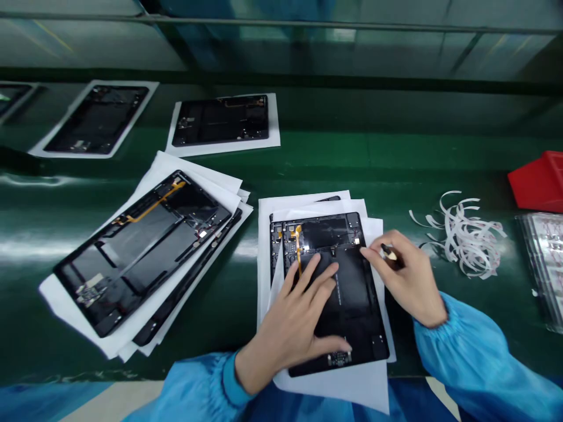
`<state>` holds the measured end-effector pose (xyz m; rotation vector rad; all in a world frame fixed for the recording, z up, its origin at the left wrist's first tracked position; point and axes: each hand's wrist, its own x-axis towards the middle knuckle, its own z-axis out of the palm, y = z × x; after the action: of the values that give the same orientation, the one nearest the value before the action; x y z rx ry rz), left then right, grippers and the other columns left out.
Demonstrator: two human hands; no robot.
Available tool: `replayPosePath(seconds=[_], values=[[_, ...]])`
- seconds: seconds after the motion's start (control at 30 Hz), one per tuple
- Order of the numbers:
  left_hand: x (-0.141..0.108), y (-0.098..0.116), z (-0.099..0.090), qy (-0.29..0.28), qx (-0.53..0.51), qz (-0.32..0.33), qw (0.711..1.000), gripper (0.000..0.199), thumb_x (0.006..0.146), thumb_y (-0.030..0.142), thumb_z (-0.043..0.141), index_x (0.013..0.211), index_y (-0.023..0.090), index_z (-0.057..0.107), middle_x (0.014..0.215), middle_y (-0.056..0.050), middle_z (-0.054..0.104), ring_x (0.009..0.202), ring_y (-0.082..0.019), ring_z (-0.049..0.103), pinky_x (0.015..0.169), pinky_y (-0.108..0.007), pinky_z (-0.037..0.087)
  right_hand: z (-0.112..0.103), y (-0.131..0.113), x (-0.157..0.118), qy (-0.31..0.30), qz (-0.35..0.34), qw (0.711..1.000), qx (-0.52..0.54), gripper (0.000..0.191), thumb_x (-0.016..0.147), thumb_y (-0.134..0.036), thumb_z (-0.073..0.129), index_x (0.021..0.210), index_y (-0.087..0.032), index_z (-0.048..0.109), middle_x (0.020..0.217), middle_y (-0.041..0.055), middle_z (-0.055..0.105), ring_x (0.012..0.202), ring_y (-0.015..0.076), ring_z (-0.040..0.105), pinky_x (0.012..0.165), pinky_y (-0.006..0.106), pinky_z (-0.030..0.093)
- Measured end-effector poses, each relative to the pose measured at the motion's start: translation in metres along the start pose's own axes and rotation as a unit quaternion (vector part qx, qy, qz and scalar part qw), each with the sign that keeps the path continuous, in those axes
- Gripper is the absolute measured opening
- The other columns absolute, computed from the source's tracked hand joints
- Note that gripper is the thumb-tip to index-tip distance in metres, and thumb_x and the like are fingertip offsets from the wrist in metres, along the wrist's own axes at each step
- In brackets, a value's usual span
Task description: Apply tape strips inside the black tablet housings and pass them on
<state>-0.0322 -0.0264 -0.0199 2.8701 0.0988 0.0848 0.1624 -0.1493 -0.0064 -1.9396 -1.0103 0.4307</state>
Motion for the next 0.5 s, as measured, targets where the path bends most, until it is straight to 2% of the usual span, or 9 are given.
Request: replayPosePath(seconds=[0.07,0.13,0.23,0.3,0.33,0.4,0.47,0.5], values=[[0.011,-0.009,-0.003,-0.007,-0.026,-0.012,1.0,0.073,0.088,0.073,0.04,0.123,0.011,0.053,0.15,-0.011,0.045,0.145,-0.038,0.023,0.118,-0.056,0.011,-0.013,0.004,-0.022,-0.035,0.04,0.995,-0.083,0.019,0.096,-0.04,0.059,0.091,-0.022,0.058,0.078,0.0009,0.059,0.057,0.0163,0.05,0.053,0.028,0.037],[0.017,-0.014,-0.003,-0.019,-0.052,-0.021,0.998,0.06,0.093,0.064,0.044,0.123,0.013,0.051,0.149,-0.011,0.046,0.145,-0.036,0.026,0.118,-0.058,0.017,-0.018,0.008,-0.044,-0.09,0.095,0.985,-0.115,0.027,0.097,-0.048,0.056,0.088,-0.023,0.055,0.071,-0.0003,0.058,0.055,0.0172,0.049,0.051,0.028,0.035],[0.018,-0.015,-0.008,-0.036,-0.091,-0.024,0.995,0.045,0.097,0.05,0.046,0.124,0.014,0.048,0.148,-0.011,0.047,0.146,-0.034,0.026,0.119,-0.059,0.017,-0.014,0.01,-0.067,-0.151,0.147,0.973,-0.096,0.035,0.098,-0.052,0.051,0.077,-0.024,0.049,0.065,-0.0031,0.049,0.054,0.0167,0.047,0.051,0.027,0.033],[0.018,-0.022,-0.019,-0.031,-0.128,-0.032,0.991,0.04,0.1,0.044,0.043,0.128,0.016,0.044,0.145,-0.011,0.05,0.146,-0.03,0.027,0.12,-0.056,0.017,-0.01,0.006,-0.073,-0.161,0.161,0.972,-0.065,0.037,0.1,-0.049,0.046,0.073,-0.024,0.043,0.063,-0.0045,0.044,0.055,0.0157,0.044,0.052,0.027,0.032],[0.019,-0.03,-0.029,-0.011,-0.145,-0.043,0.988,0.039,0.1,0.042,0.042,0.13,0.017,0.043,0.142,-0.01,0.052,0.145,-0.028,0.029,0.121,-0.054,0.019,-0.009,0.003,-0.073,-0.16,0.164,0.972,-0.05,0.039,0.101,-0.048,0.044,0.072,-0.024,0.039,0.063,-0.0048,0.041,0.055,0.0153,0.043,0.053,0.027,0.032],[0.025,-0.057,-0.054,0.068,-0.162,-0.085,0.981,0.038,0.1,0.042,0.042,0.131,0.019,0.044,0.136,-0.009,0.056,0.14,-0.026,0.038,0.119,-0.049,0.026,-0.008,0.0,-0.075,-0.146,0.172,0.974,-0.022,0.04,0.102,-0.048,0.041,0.071,-0.024,0.036,0.064,-0.0048,0.039,0.057,0.0153,0.043,0.054,0.027,0.034],[0.037,-0.099,-0.083,0.161,-0.156,-0.158,0.962,0.039,0.096,0.045,0.047,0.125,0.019,0.051,0.131,-0.008,0.058,0.13,-0.027,0.049,0.112,-0.046,0.036,-0.008,0.001,-0.079,-0.13,0.185,0.974,-0.009,0.036,0.101,-0.049,0.041,0.075,-0.025,0.041,0.065,-0.0045,0.041,0.058,0.0159,0.046,0.054,0.026,0.037],[0.044,-0.125,-0.096,0.184,-0.153,-0.208,0.948,0.038,0.095,0.046,0.048,0.122,0.02,0.054,0.129,-0.006,0.059,0.125,-0.027,0.053,0.109,-0.044,0.039,-0.008,0.004,-0.082,-0.122,0.194,0.973,-0.011,0.033,0.101,-0.05,0.042,0.079,-0.025,0.044,0.065,-0.0044,0.043,0.057,0.0164,0.047,0.053,0.026,0.039]])
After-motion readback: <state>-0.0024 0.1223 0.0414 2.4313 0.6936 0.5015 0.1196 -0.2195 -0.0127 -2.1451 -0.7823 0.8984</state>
